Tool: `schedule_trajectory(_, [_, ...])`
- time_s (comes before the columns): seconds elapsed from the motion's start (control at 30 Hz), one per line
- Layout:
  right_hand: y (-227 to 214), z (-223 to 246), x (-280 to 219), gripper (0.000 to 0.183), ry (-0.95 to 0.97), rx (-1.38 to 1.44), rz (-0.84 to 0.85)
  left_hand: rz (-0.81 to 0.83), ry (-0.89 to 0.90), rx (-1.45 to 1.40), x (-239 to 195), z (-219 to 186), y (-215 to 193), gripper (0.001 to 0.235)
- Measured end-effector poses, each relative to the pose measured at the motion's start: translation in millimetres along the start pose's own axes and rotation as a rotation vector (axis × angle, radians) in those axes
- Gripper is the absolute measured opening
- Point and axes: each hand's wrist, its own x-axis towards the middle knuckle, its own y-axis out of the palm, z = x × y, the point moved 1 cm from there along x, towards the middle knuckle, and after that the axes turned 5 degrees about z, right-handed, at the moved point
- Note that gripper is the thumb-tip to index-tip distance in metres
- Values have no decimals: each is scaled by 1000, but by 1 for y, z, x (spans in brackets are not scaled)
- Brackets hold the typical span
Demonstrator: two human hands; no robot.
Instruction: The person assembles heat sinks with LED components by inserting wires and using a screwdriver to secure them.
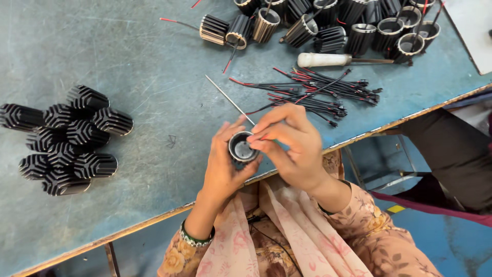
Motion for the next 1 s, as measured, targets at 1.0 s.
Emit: schedule_trajectory(1.0, [-229, -279, 86, 11, 36, 93, -474, -191, -454, -490, -22, 40, -22, 24])
